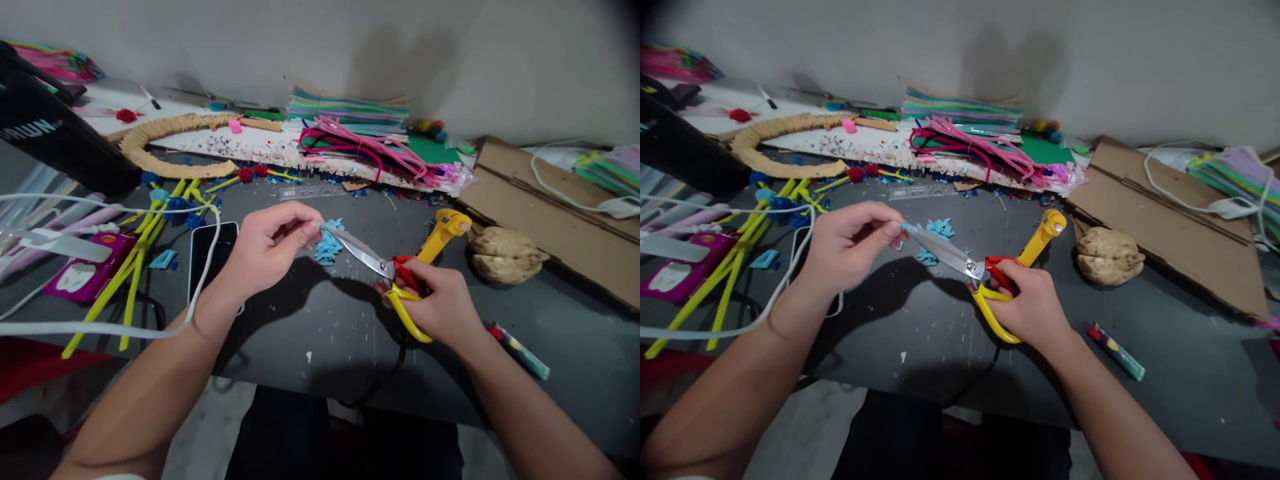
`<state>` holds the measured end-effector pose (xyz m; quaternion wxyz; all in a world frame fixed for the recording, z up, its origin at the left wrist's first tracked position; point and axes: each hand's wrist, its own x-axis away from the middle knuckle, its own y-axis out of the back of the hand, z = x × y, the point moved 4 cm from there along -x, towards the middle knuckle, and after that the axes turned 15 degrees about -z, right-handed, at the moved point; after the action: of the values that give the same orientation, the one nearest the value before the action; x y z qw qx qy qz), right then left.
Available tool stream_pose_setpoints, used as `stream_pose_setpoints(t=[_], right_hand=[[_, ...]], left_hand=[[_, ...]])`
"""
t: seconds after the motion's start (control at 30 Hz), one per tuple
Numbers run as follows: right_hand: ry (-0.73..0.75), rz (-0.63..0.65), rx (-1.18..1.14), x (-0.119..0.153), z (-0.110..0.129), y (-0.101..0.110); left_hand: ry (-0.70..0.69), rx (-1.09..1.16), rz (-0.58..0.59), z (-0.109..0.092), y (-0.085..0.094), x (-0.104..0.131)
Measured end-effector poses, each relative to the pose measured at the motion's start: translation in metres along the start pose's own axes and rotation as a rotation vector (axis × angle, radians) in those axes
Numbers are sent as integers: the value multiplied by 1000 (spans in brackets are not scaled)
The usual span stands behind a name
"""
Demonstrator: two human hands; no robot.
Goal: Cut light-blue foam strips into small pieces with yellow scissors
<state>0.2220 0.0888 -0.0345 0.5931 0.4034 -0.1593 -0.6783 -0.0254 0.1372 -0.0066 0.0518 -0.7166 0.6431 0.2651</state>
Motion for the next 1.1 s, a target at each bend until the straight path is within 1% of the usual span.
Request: stream_pose_setpoints(t=[0.53, 0.8, 0.97, 1.1], right_hand=[[59, -1, 38, -1, 0, -1], [47, -11, 57, 0, -3, 0], [-27, -21, -13, -2, -1, 2], [-31, -21, -33, -2, 0, 2]], left_hand=[[-11, -21, -4, -1, 0, 0], [-24, -30, -13, -2, 1, 0], [39, 53, -12, -1, 0, 1], [92, 87, -1, 0, -1, 2]])
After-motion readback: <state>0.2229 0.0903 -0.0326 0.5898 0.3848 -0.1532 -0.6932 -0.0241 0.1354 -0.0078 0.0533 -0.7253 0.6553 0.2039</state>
